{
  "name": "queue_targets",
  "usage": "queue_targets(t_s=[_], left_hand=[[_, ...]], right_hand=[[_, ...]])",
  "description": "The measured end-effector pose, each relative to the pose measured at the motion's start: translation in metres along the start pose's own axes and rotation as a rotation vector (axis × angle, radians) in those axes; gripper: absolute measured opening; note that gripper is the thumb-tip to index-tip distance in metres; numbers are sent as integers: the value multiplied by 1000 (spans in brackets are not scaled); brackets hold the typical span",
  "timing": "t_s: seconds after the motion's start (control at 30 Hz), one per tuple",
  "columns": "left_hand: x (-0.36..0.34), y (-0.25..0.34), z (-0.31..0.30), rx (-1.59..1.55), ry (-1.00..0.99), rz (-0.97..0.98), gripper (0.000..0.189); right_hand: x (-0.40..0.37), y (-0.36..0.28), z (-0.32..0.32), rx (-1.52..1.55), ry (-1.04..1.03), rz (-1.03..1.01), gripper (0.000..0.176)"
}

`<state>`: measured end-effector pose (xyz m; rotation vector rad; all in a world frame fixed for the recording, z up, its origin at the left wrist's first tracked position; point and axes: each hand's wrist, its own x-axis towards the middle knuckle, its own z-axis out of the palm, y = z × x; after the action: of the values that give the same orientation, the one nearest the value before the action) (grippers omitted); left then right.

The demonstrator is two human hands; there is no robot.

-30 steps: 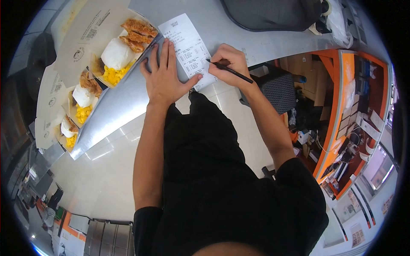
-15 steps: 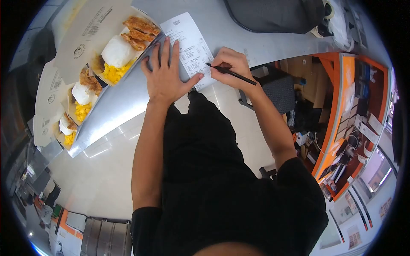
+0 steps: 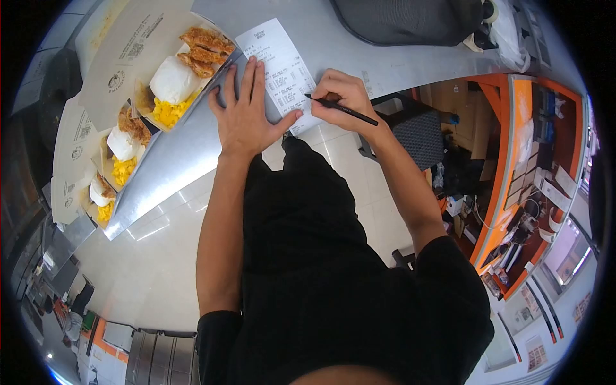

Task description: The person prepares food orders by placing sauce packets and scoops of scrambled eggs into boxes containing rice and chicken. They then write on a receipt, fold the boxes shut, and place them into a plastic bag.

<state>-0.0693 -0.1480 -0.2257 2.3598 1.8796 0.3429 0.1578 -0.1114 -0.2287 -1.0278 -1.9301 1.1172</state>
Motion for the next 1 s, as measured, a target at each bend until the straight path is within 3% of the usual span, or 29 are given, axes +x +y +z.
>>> queue_targets(t_s=[0.13,0.17,0.33,0.4,0.67,0.77,1.0], left_hand=[[1,1,-1,19,-13,-5,107],[1,1,0,4,-5,-11,103],[-1,-2,1,-77,40,-20,87],[-2,-1,-2,69,-69,70,78],[1,9,-1,-15,-11,23,82],[5,10,5,6,4,-11,85],[4,10,4,25,-37,-15,93]], right_hand=[[-4,3,6,44,114,56,14],[-4,3,6,64,197,83,15],[-7,3,5,251,231,92,15],[-7,0,4,304,221,96,13],[-4,-3,-3,114,-3,103,14],[-5,1,0,91,106,87,13],[-3,-5,-1,55,123,71,12]])
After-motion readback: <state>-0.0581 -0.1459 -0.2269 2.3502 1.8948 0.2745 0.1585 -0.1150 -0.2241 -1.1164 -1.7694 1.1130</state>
